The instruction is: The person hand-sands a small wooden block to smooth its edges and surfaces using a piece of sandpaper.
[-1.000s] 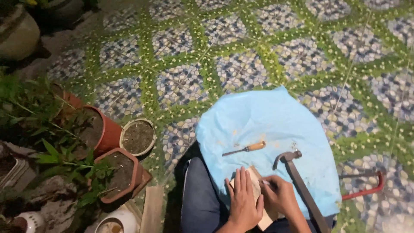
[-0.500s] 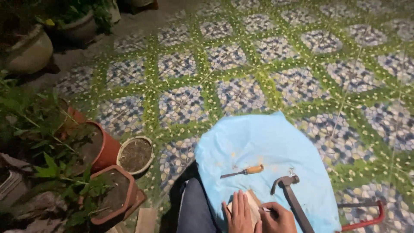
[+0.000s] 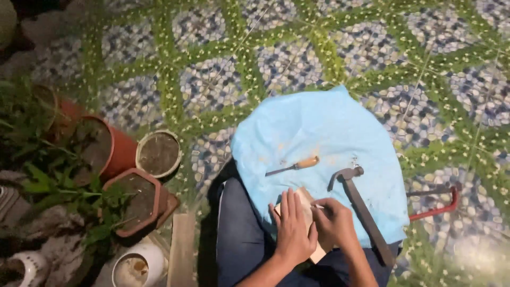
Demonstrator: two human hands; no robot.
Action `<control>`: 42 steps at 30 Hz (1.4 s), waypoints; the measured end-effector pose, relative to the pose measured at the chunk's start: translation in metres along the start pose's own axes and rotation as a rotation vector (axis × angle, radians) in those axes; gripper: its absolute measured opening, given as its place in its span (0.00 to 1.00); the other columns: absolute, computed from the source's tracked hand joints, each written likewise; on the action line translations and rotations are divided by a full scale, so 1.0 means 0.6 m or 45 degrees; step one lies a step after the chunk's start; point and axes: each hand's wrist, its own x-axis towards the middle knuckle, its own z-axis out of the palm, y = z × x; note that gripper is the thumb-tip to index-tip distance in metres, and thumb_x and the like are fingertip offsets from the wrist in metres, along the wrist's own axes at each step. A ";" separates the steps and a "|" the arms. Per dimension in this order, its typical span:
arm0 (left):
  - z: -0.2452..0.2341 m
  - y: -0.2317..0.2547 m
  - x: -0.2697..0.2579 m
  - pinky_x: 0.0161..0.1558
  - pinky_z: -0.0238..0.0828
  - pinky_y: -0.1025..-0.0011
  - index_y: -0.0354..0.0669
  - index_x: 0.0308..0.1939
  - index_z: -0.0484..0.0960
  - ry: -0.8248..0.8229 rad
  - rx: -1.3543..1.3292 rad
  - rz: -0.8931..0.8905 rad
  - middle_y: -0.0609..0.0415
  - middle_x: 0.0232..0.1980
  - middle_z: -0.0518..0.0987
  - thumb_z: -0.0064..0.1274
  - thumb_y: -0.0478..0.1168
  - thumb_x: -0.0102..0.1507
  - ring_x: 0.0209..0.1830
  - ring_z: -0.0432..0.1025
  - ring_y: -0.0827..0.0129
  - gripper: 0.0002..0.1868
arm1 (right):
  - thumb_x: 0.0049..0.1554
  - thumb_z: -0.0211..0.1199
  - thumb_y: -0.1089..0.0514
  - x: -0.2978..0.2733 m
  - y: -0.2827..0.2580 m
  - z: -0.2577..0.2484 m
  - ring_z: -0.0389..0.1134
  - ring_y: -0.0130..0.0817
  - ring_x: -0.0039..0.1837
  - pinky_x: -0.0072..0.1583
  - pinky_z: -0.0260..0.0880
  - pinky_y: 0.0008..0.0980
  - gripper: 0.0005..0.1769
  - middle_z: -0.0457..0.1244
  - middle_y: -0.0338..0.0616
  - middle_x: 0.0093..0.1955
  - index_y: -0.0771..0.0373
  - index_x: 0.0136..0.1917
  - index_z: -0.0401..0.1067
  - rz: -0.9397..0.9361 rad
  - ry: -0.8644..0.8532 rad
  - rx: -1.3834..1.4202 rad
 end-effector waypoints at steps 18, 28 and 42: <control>0.034 -0.015 0.004 0.71 0.34 0.31 0.23 0.76 0.54 0.263 0.237 0.108 0.31 0.81 0.51 0.45 0.59 0.65 0.82 0.45 0.42 0.48 | 0.55 0.65 0.47 0.010 0.096 0.001 0.67 0.19 0.37 0.44 0.66 0.29 0.11 0.72 0.34 0.32 0.50 0.47 0.83 -0.106 0.060 -0.078; 0.022 -0.006 0.017 0.69 0.24 0.26 0.17 0.73 0.56 0.277 -0.096 0.093 0.21 0.78 0.50 0.45 0.51 0.65 0.81 0.42 0.33 0.44 | 0.56 0.66 0.50 -0.003 0.014 -0.013 0.73 0.62 0.52 0.52 0.73 0.56 0.14 0.73 0.56 0.43 0.56 0.51 0.83 -0.195 0.147 -0.078; 0.019 -0.007 0.007 0.69 0.22 0.28 0.19 0.74 0.57 0.345 -0.216 0.123 0.21 0.77 0.54 0.49 0.52 0.61 0.80 0.46 0.33 0.46 | 0.55 0.71 0.58 -0.028 -0.005 -0.002 0.74 0.53 0.45 0.45 0.73 0.40 0.09 0.72 0.51 0.40 0.56 0.49 0.84 -0.211 0.267 0.110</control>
